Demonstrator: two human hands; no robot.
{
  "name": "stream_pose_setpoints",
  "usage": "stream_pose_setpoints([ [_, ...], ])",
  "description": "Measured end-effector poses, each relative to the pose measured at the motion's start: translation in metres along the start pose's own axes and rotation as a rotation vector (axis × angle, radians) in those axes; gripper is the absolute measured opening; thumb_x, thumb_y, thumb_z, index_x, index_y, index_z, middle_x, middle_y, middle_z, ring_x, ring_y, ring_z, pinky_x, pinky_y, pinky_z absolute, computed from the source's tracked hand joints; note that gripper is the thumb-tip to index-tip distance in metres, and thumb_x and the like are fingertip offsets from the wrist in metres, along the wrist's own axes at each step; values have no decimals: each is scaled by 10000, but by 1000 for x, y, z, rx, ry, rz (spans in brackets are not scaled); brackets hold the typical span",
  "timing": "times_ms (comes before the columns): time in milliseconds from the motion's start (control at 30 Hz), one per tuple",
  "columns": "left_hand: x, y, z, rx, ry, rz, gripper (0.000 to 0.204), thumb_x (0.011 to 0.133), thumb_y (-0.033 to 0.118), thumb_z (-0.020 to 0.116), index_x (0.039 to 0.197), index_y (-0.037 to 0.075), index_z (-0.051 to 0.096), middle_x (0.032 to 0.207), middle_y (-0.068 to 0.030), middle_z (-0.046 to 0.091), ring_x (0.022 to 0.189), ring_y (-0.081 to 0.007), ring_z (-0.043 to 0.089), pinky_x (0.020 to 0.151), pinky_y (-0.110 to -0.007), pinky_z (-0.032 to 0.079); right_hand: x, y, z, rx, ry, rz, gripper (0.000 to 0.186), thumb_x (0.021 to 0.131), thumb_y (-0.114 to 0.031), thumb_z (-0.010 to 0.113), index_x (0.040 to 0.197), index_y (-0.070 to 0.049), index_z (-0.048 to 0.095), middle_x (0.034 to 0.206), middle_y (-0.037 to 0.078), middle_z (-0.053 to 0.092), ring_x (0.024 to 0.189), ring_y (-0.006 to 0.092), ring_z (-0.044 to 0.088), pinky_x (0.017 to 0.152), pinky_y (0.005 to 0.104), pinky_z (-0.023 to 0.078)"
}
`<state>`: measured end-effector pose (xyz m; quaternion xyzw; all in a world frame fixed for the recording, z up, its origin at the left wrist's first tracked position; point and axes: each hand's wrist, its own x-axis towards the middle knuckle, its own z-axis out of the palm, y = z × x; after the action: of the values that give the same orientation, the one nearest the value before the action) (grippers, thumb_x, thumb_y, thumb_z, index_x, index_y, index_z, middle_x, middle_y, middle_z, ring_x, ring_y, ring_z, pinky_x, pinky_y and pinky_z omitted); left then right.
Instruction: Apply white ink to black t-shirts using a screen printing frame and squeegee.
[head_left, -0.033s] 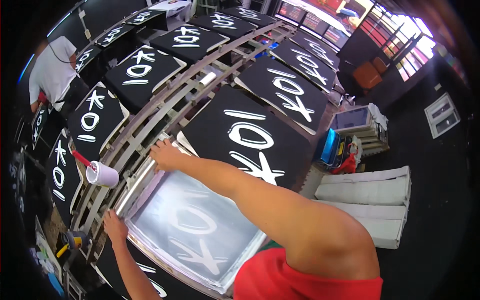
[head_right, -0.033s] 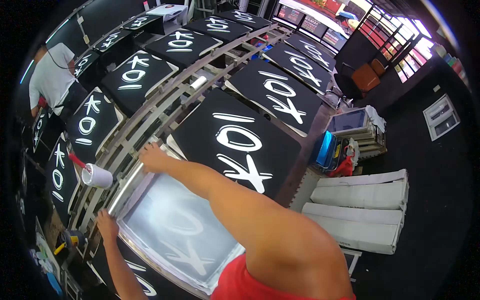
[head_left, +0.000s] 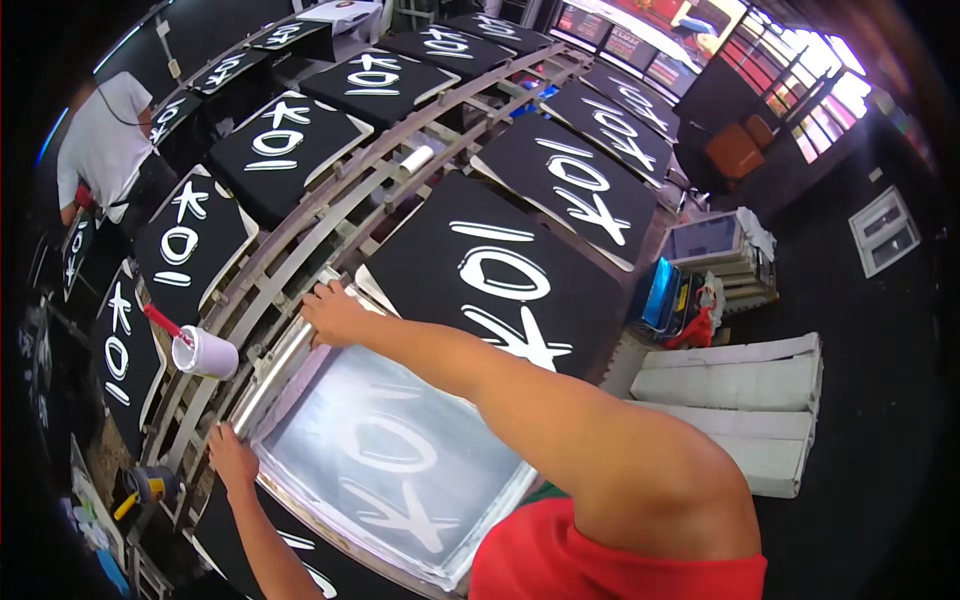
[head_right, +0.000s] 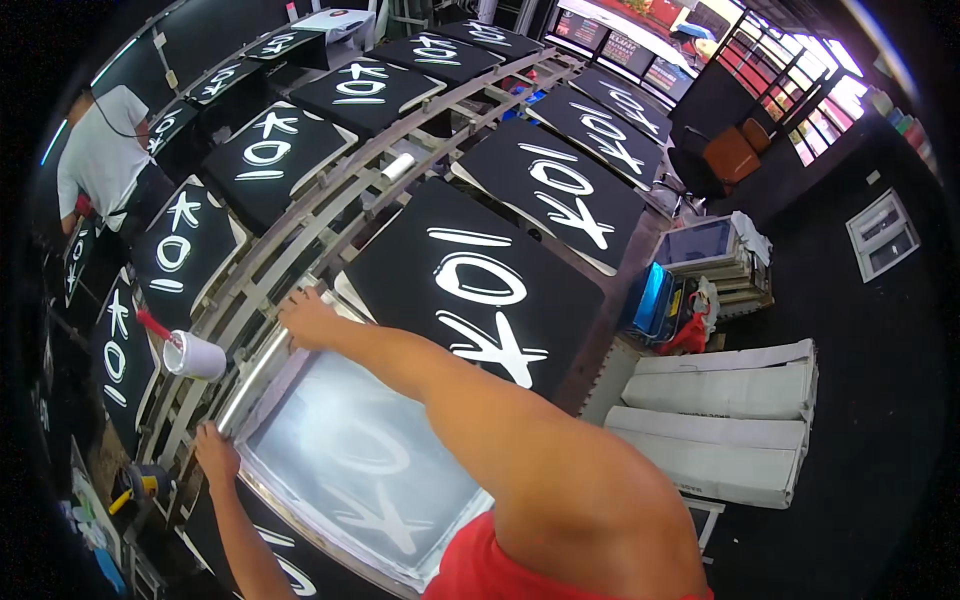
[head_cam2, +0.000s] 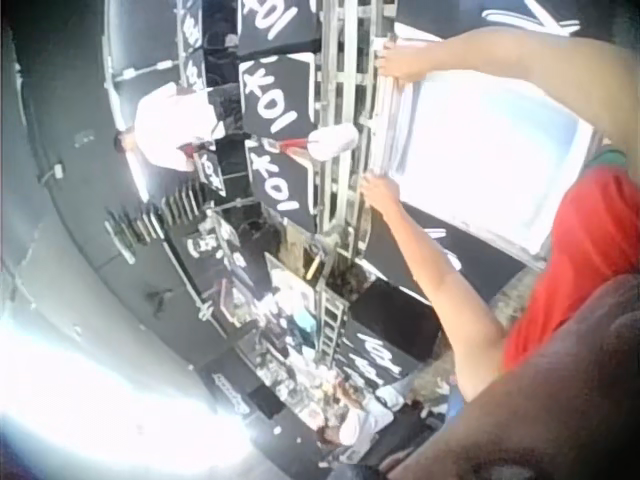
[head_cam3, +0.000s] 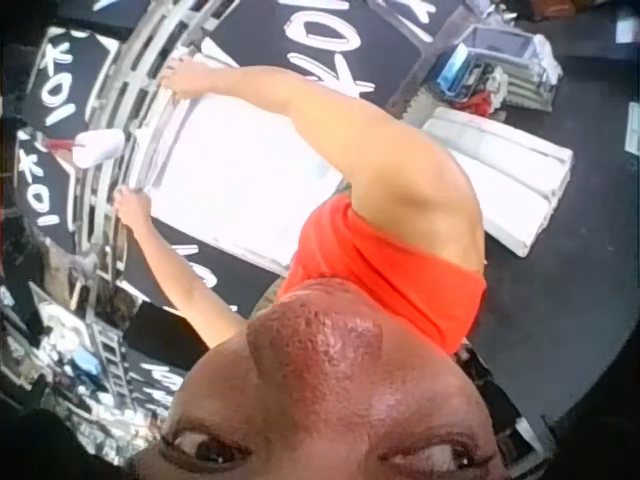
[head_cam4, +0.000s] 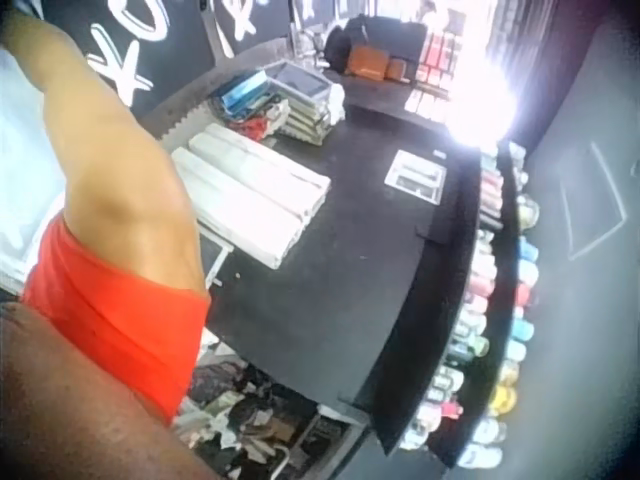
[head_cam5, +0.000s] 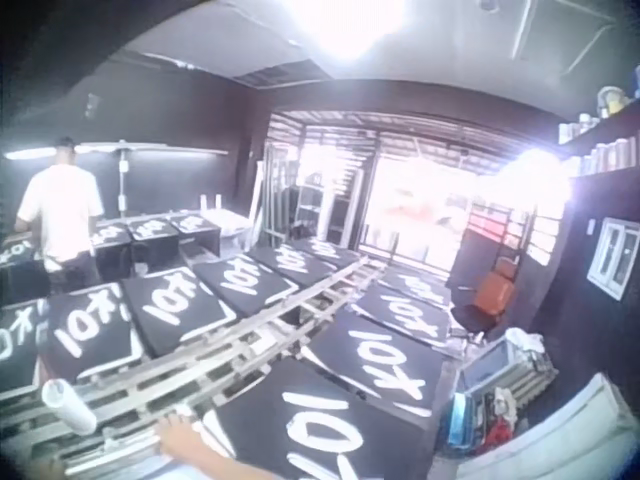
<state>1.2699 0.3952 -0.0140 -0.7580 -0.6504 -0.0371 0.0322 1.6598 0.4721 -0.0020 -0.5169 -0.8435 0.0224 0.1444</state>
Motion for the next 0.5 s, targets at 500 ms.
stream_pose_setpoints([
  [500,-99,44,-31,-44,-312,-106,274,736,194,666,990,128,741,1015,-156,740,1024,-344,699,1055,-555,427,-60,-32,-40,-87,-681,10,306,702,-240,666,930,-71,779,973,210,745,955,390,720,834,491,576],
])
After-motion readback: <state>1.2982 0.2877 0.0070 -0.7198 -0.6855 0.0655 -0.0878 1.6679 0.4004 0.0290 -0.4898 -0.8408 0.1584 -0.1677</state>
